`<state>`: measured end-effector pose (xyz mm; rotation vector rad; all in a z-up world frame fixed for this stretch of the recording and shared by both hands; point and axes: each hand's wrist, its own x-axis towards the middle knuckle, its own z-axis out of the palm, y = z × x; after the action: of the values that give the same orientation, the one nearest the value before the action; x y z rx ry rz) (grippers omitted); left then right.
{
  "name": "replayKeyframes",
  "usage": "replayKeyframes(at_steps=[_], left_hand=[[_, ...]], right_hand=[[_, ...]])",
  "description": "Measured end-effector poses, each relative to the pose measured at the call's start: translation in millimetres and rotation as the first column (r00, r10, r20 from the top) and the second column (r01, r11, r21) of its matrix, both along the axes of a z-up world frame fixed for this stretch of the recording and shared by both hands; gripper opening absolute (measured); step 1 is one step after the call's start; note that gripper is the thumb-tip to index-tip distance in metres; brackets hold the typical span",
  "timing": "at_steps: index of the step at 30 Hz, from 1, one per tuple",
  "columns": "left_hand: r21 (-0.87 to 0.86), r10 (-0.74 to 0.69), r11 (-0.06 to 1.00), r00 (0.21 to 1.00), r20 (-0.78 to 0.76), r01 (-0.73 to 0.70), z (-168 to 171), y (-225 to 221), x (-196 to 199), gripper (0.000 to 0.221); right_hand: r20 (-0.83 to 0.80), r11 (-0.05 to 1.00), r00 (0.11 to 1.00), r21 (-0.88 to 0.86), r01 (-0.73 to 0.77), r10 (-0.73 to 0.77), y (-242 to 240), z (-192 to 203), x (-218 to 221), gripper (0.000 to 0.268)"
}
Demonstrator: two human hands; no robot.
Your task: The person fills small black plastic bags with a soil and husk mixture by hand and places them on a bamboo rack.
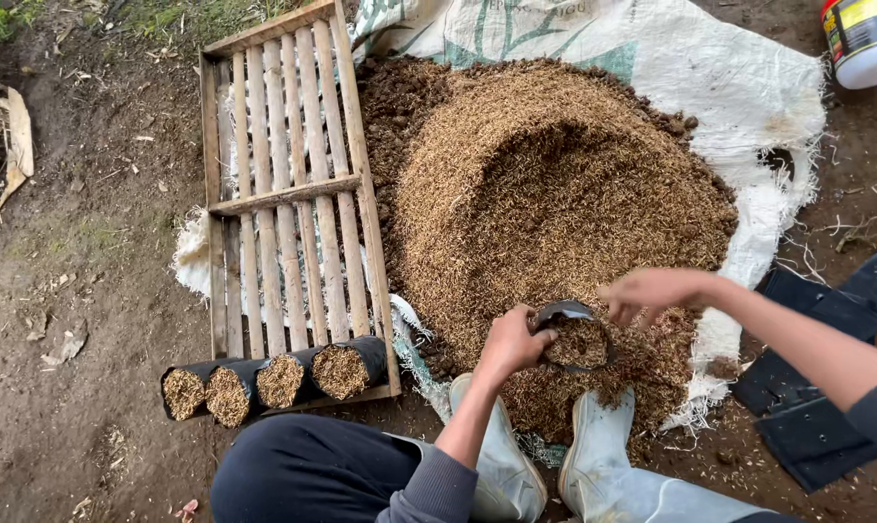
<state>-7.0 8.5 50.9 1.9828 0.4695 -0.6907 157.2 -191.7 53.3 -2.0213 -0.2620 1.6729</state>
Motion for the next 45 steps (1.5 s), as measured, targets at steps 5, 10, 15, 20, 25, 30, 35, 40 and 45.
replayKeyframes(at_steps=[5,10,15,20,25,30,35,40,45], left_hand=[[0.047,0.013,0.999,0.999,0.051,-0.016,9.2,8.9,8.4,0.041],[0.028,0.046,0.998,0.998,0.032,-0.047,9.0,10.4,8.2,0.031],[0.064,0.022,0.998,0.998,0.062,-0.026,-4.2,14.3,13.5,0.025],[0.115,0.020,0.993,0.997,0.072,-0.028,-39.4,3.4,15.9,0.017],[0.077,0.084,0.993,0.991,0.108,-0.092,-28.3,-0.5,22.3,0.028],[0.106,0.125,0.985,0.986,0.113,-0.137,-9.8,-2.4,27.3,0.035],[0.122,0.133,0.982,0.984,0.119,-0.147,-58.0,-5.3,24.9,0.032],[0.116,0.130,0.982,0.979,0.160,-0.149,-63.6,-3.4,24.0,0.028],[0.202,0.062,0.974,0.978,0.200,-0.104,-81.0,-7.0,24.5,0.021]], right_hand=[[0.559,0.990,0.829,0.133,-0.051,-0.032,28.1,-51.4,35.8,0.049],[0.610,0.980,0.777,0.005,-0.199,0.155,59.7,-103.2,12.1,0.107],[0.779,0.967,0.580,-0.136,-0.214,0.238,27.3,-223.3,-5.0,0.072],[0.565,0.994,0.825,-0.063,0.088,-0.037,21.0,-121.8,-16.1,0.048],[0.200,0.778,0.754,0.088,0.622,-0.625,20.7,12.0,-39.2,0.055],[0.145,0.822,0.810,0.137,0.552,-0.568,36.3,95.3,-78.2,0.054],[0.343,0.867,0.812,0.345,0.359,-0.473,26.4,67.7,-87.6,0.048],[0.317,0.868,0.841,0.392,0.304,-0.438,24.8,68.9,-93.7,0.033],[0.650,0.979,0.757,0.186,-0.083,-0.060,20.8,70.9,-82.2,0.040]])
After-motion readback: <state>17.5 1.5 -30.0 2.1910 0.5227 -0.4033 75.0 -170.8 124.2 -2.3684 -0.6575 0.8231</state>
